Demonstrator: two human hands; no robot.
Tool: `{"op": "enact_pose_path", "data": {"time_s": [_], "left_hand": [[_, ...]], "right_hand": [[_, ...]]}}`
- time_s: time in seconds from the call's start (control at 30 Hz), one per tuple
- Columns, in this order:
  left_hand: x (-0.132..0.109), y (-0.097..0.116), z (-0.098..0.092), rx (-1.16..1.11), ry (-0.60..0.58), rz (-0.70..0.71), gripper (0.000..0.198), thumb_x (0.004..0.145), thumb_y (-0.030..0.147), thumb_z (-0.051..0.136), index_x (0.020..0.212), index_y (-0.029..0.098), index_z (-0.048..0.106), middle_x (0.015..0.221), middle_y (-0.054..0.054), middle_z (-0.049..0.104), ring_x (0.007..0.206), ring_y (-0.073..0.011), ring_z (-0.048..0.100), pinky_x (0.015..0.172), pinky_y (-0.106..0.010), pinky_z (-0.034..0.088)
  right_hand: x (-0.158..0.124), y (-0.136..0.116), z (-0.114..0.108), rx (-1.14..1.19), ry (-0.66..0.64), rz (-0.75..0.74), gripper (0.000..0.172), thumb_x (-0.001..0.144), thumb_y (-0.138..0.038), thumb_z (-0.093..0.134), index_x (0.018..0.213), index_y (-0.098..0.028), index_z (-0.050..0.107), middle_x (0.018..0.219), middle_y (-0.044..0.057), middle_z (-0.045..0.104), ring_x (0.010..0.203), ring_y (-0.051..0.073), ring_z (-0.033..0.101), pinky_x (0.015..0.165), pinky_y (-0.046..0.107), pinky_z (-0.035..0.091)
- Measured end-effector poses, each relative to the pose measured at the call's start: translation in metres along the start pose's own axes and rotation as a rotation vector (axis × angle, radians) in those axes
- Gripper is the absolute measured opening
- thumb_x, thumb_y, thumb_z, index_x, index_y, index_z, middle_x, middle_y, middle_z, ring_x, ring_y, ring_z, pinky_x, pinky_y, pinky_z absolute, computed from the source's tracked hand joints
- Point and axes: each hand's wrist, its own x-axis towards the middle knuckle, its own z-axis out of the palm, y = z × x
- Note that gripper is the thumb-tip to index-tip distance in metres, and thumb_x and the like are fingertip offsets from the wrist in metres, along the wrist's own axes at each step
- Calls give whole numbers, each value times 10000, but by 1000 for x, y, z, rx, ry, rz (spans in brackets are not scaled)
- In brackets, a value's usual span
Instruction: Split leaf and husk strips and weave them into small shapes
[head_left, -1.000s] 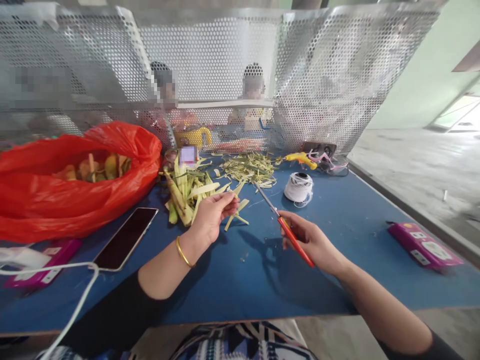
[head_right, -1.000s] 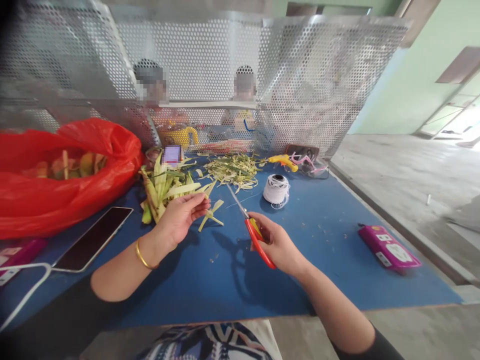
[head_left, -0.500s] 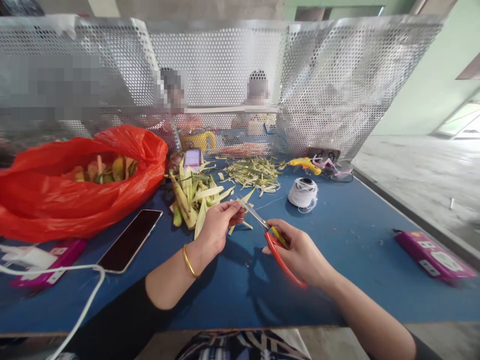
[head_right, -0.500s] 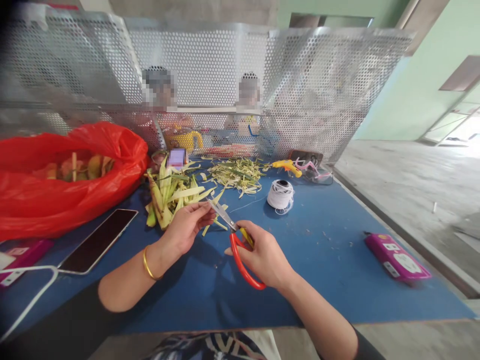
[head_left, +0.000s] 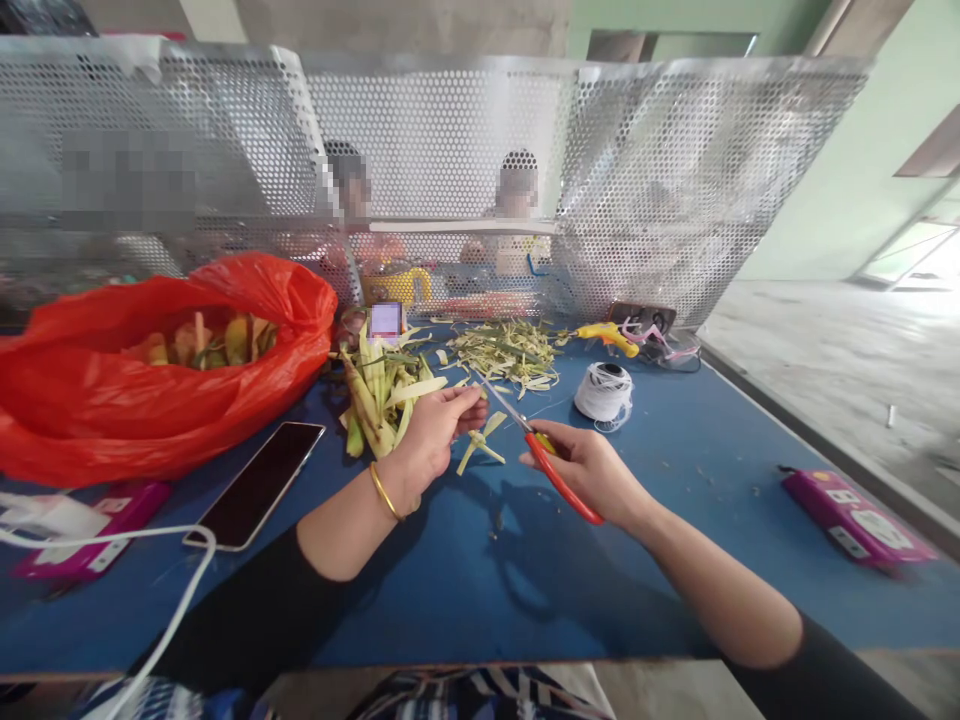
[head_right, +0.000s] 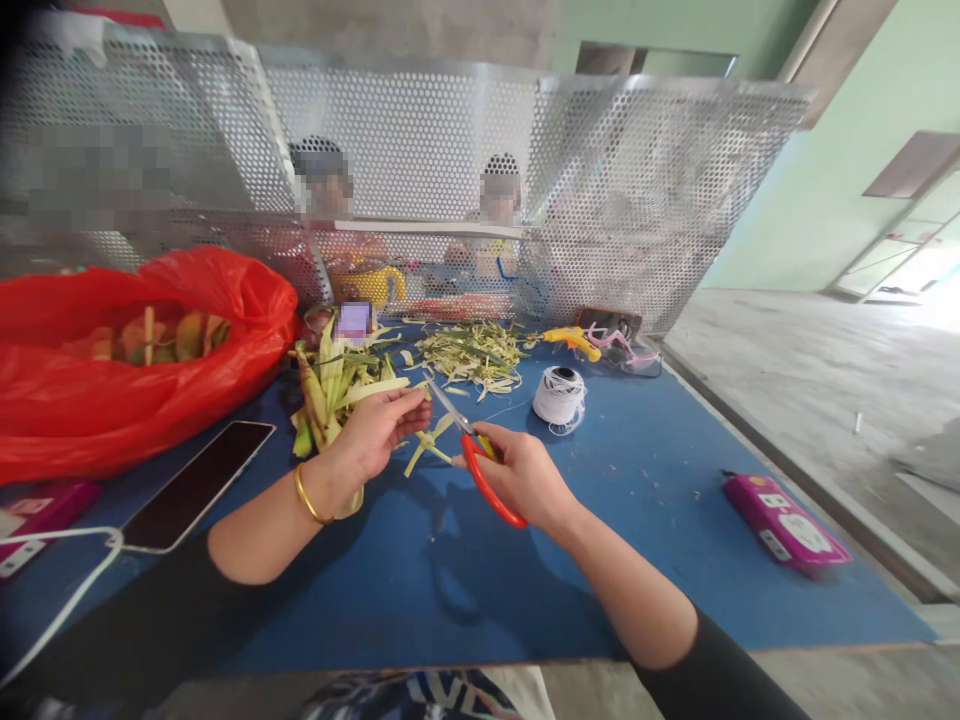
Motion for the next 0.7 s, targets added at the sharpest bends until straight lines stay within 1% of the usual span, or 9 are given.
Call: {"op": "enact_pose_path", "data": {"time_s": [0.07,0.13,0.2,0.27,0.33,0.4,0.47,0.6,0.7], "left_hand": [[-1,1,-2,-21,2,-8,103,699,124,719,625,115,649,578,-18,646,525,-80,610,543,-180,513],[-6,1,-5,-44,-15,-8,94,703,157,712,640,117,655,589,-22,655,542,-86,618,540,-180,512],[-12,0,-9,-71,-38,7,97,694,195,714,655,124,660,600,-21,663,552,-91,623,529,-182,508],[-19,-1,-13,-89,-66,35,116,676,228,726,678,128,666,630,-21,681,570,-96,635,530,-182,510],[-25,-2,-17,-85,-100,49,154,657,255,740,710,128,671,688,-32,708,592,-104,652,539,-185,516],[-31,-5,-18,-64,-123,38,184,646,273,746,726,128,666,734,-44,729,583,-107,659,521,-182,510],[-35,-8,-18,-33,-132,24,193,645,282,746,723,130,657,738,-46,736,551,-103,653,484,-173,492],[-40,-16,-12,39,-142,15,185,654,279,737,726,128,658,701,-44,735,510,-93,636,465,-166,474],[-42,-21,-9,81,-141,-3,169,648,256,734,736,127,669,656,-42,726,492,-91,622,467,-171,470]], "right_hand": [[8,-2,-2,-156,102,9,344,796,-488,575,940,-183,643,610,-41,476,553,113,406,525,234,323],[11,-3,-6,-393,194,35,347,808,-470,558,986,-188,650,651,-9,560,584,146,485,546,254,331],[6,-2,-9,-599,213,77,344,822,-449,543,1034,-198,647,727,31,640,636,185,563,552,266,326],[-8,2,-9,-700,181,126,354,836,-443,525,1081,-210,629,794,57,688,682,215,617,548,268,323],[-25,8,-7,-764,138,190,368,847,-427,514,1127,-204,596,782,65,704,689,226,645,542,265,319],[-42,13,-1,-826,85,258,310,864,-390,496,1076,-184,590,731,64,700,664,227,657,523,265,298],[-54,15,8,-885,54,276,231,872,-355,488,978,-175,588,748,74,704,666,228,668,512,271,284],[-59,11,20,-989,47,248,184,883,-321,469,859,-173,574,804,92,699,703,238,682,516,279,307],[-59,3,21,-1034,-12,240,175,878,-276,468,862,-158,597,788,110,683,717,249,684,529,284,356]]}}
